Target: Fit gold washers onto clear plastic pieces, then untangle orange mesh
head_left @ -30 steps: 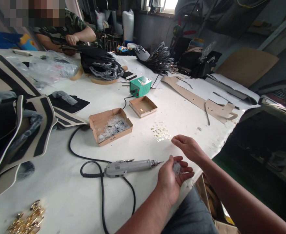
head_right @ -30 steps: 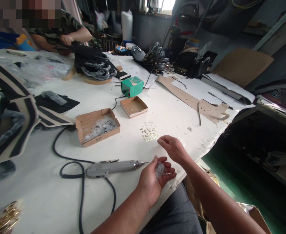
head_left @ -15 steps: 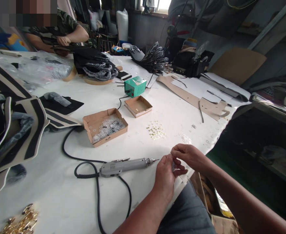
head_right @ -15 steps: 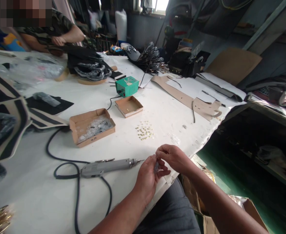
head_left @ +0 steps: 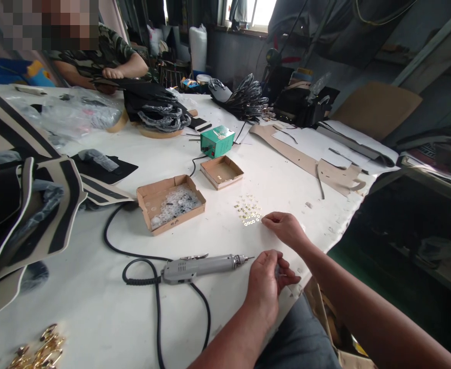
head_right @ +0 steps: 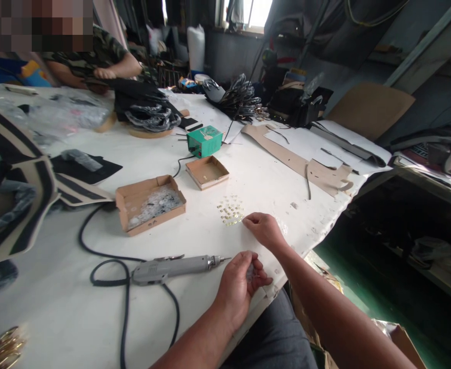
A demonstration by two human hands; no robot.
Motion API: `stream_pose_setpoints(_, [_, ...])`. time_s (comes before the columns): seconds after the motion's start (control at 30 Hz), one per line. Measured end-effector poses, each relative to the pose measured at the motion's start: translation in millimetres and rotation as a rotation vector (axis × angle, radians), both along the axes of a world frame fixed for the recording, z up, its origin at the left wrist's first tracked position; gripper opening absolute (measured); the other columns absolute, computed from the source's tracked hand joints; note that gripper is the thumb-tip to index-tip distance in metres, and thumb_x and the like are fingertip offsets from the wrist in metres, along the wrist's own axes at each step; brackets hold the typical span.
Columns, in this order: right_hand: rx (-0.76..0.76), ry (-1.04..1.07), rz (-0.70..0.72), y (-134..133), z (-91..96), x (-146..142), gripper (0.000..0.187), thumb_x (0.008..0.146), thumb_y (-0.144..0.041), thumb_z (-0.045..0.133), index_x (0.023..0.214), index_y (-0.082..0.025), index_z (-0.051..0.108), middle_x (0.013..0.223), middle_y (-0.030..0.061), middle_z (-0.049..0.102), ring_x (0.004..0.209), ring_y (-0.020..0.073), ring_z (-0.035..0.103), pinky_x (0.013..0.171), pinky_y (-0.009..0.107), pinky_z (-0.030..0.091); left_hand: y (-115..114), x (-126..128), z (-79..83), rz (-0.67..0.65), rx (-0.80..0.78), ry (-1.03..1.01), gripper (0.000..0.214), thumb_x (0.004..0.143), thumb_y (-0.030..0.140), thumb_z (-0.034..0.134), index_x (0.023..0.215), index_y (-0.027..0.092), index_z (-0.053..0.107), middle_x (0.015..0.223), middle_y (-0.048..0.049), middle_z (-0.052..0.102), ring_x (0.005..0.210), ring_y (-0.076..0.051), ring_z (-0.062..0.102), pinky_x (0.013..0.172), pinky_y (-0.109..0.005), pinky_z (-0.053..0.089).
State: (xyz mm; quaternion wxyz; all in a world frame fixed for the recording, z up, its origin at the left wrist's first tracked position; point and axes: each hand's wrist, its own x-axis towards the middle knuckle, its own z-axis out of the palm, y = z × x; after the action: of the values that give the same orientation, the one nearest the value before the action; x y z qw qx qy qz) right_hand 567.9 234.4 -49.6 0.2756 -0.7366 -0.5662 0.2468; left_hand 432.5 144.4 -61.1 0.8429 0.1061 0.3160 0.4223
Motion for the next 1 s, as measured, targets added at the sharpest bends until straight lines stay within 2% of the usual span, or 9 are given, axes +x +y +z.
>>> stream_pose_setpoints(0.27, [0.022,-0.104,-0.02,5,-9.7,-3,0.018,0.082,-0.036,0.065,0.077,-0.022,0.075,0.072,-0.0013,0.071,0.067,0.0165,0.063,0.06,0.027,0.041,1,-1,2.7,-0.004,-0.017,0.0,0.022,0.085,0.034,0.062,0.09,0.012,0.06,0.075,-0.0024,0.057,0.061,-0.013,0.056,0.062,-0.033,0.058])
stream_pose_setpoints(0.43, [0.071,-0.125,-0.031,11,-12.4,1,0.013,0.082,-0.031,0.066,0.084,-0.021,0.073,0.074,-0.0006,0.069,0.066,0.0163,0.06,0.058,0.027,0.039,5,0,3.2,-0.006,-0.022,0.001,0.021,0.087,0.032,0.062,0.088,0.011,0.061,0.074,-0.0021,0.057,0.06,-0.013,0.056,0.061,-0.032,0.059])
stream_pose_setpoints(0.6, [0.136,-0.135,-0.017,9,-14.3,3,0.008,0.084,-0.023,0.068,0.084,-0.022,0.076,0.082,0.0009,0.071,0.075,0.0166,0.06,0.068,0.027,0.04,7,7,7.4,0.008,-0.047,0.047,0.014,0.089,0.026,0.065,0.09,0.012,0.063,0.073,-0.0013,0.059,0.06,-0.011,0.057,0.061,-0.029,0.06])
stream_pose_setpoints(0.7, [0.189,-0.107,-0.056,9,-14.4,9,0.012,0.091,-0.028,0.066,0.089,-0.023,0.077,0.093,0.0014,0.071,0.082,0.0158,0.061,0.074,0.025,0.042,14,14,11.4,-0.013,-0.042,0.105,0.008,0.091,0.018,0.062,0.09,0.011,0.065,0.077,-0.0027,0.062,0.065,-0.011,0.061,0.064,-0.029,0.062])
stream_pose_setpoints(0.83, [0.28,0.015,-0.128,-5,-11.2,18,0.019,0.098,-0.035,0.062,0.1,-0.024,0.076,0.096,-0.0019,0.071,0.085,0.0116,0.063,0.075,0.019,0.043,21,22,11.6,-0.058,-0.044,0.157,0.015,0.096,0.014,0.053,0.088,0.012,0.066,0.075,-0.0018,0.063,0.066,-0.011,0.063,0.066,-0.028,0.064])
stream_pose_setpoints(0.93, [0.332,0.342,-0.173,-34,-5.8,21,0.027,0.096,-0.045,0.062,0.099,-0.021,0.076,0.082,-0.0036,0.068,0.076,0.0109,0.061,0.066,0.018,0.043,21,26,13.1,-0.07,-0.048,0.2,0.02,0.097,0.013,0.05,0.085,0.013,0.066,0.075,-0.0005,0.063,0.064,-0.01,0.063,0.063,-0.025,0.063])
stream_pose_setpoints(1.0, [0.302,0.578,-0.157,-57,-1.9,24,0.034,0.091,-0.053,0.066,0.096,-0.021,0.075,0.075,-0.0041,0.065,0.07,0.0114,0.06,0.062,0.019,0.043,18,31,18.4,-0.052,-0.061,0.241,0.025,0.097,0.012,0.047,0.084,0.014,0.067,0.075,0.0003,0.064,0.062,-0.009,0.063,0.06,-0.022,0.062])
